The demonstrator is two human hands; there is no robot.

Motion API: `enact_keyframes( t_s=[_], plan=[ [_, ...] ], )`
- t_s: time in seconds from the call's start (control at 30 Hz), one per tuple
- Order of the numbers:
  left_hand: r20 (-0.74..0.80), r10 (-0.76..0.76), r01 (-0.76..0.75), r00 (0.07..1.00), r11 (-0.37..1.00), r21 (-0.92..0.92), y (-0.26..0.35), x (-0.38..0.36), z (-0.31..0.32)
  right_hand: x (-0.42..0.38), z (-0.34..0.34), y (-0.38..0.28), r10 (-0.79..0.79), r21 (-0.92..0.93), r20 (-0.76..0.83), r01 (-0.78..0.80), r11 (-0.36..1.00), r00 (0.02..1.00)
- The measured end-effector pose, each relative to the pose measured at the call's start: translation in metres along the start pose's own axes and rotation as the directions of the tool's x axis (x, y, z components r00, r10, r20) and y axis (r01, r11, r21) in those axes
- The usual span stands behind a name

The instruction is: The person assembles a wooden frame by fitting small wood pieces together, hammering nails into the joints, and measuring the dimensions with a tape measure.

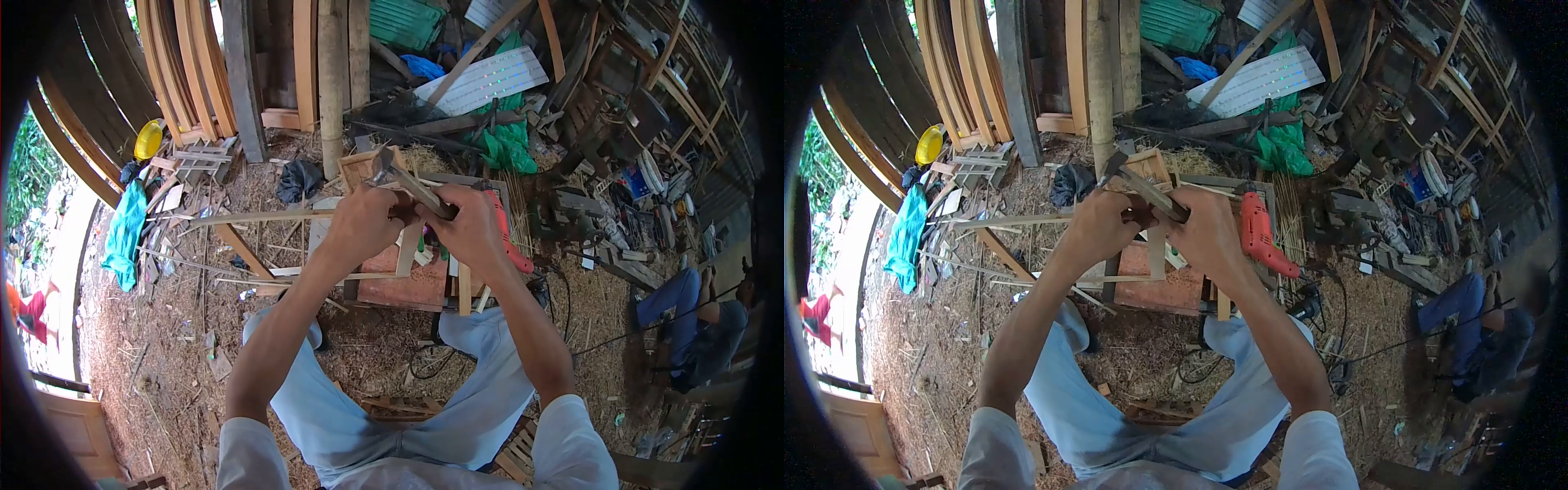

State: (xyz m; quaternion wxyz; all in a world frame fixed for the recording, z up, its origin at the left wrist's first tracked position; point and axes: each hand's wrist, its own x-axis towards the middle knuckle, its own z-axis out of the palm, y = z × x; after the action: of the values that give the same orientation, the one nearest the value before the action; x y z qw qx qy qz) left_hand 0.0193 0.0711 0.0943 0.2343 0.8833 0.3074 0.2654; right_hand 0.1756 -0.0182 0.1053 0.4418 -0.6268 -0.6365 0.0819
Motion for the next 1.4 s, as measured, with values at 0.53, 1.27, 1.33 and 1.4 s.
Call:
enact_keyframes(
  t_s=[0.53,1.27,1.33,1.4],
  plan=[
    [0.030,0.023,-0.023,0.999,1.000,-0.004,0.006,-0.003,-0.008,-0.020,-0.082,-0.046,0.061,-0.305,0.229,0.012,0.952,0.972],
    [0.061,-0.012,0.008,0.998,0.998,0.062,0.012,-0.007,-0.009,-0.029,-0.075,-0.056,0.176,-0.530,0.292,0.006,0.848,0.940],
    [0.019,0.042,-0.042,0.999,0.999,0.024,0.011,-0.007,-0.008,-0.031,-0.074,-0.054,0.155,-0.495,0.254,-0.009,0.869,0.955],
    [0.066,-0.019,0.020,0.998,1.000,-0.019,0.013,-0.006,-0.010,-0.033,-0.072,-0.051,0.206,-0.522,0.343,0.003,0.853,0.916]
  ],
)
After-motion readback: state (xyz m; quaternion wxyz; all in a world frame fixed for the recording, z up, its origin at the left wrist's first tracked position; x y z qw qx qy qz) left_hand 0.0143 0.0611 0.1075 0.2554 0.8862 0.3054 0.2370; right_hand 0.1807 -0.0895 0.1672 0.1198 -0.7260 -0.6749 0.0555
